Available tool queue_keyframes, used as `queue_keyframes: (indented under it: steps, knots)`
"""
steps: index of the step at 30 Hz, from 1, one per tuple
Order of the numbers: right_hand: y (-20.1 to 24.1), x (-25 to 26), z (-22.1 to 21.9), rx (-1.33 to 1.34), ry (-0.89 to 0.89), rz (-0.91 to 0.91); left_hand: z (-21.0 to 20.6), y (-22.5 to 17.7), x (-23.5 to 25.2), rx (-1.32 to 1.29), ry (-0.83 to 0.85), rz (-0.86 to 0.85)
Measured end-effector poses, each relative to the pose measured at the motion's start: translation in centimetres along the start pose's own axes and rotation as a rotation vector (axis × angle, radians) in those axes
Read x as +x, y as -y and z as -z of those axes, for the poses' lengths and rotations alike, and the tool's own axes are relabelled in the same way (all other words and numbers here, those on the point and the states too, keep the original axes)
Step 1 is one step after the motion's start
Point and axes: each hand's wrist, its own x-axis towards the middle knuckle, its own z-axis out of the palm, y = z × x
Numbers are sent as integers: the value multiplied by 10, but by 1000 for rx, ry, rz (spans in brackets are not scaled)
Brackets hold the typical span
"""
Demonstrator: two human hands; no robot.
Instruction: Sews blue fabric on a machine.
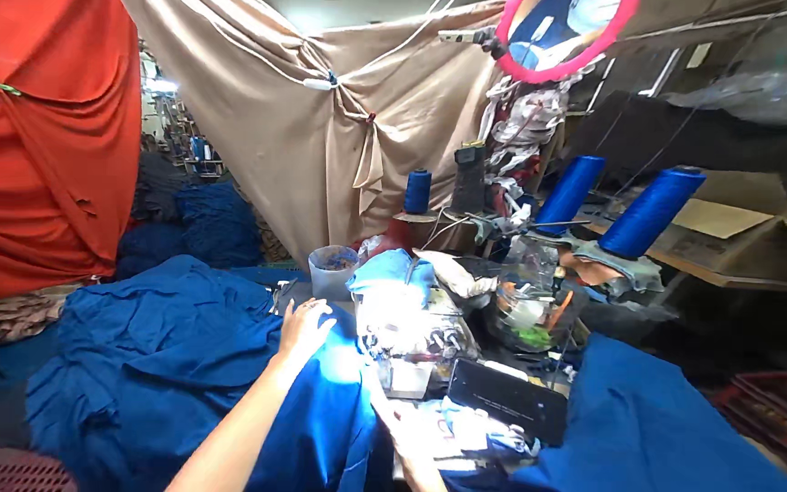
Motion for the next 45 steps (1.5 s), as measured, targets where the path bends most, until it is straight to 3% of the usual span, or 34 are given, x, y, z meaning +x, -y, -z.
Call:
queue_keyframes:
  steps: [3, 5, 8, 11, 15, 18, 21, 23, 25, 30, 32, 35, 37, 39, 43, 45]
  knots:
    - [-33, -17, 12, 65, 49, 62, 30, 51, -92, -128, -269, -198]
    - [-53, -21, 17, 105, 76, 74, 45, 95, -169, -201, -304, -98]
    - [-59, -25, 22, 149, 149, 43, 64, 137, -274, -349, -391, 424]
    - [-54, -24, 19, 289, 171, 50, 72, 153, -338, -448, -473, 898]
    - [-52, -23, 15, 319, 141, 77, 46, 160, -355, -642, -429, 1198]
    - [-48, -25, 13, 311, 116, 52, 8, 159, -346, -756, -245, 1330]
    - [-46, -27, 14, 289, 78, 62, -26, 147, -336, -697, -63, 1367]
    - [-47, -28, 14, 307, 57, 69, -20, 130, -332, -541, -15, 1300]
    - [-45, -31, 14, 313, 26, 65, 26, 105, -325, -290, -23, 1098]
    - [-34, -39, 3, 345, 3, -54, 200, 76, -270, 87, -541, 371]
    - [-27, -42, -9, 438, 52, -120, 253, 71, -223, 131, -628, 327]
    - [-26, -43, -25, 595, 105, -171, 279, 86, -146, 96, -685, 465]
    - [-33, -44, -30, 646, 143, -182, 258, 89, -111, 135, -654, 447]
    - [-37, -47, -29, 665, 165, -201, 205, 69, -97, 128, -567, 248]
    - [-31, -54, -20, 693, 178, -236, 21, 23, -126, 16, -321, -317]
    - [-25, -56, -16, 703, 206, -222, -38, 14, -140, 59, -307, -479]
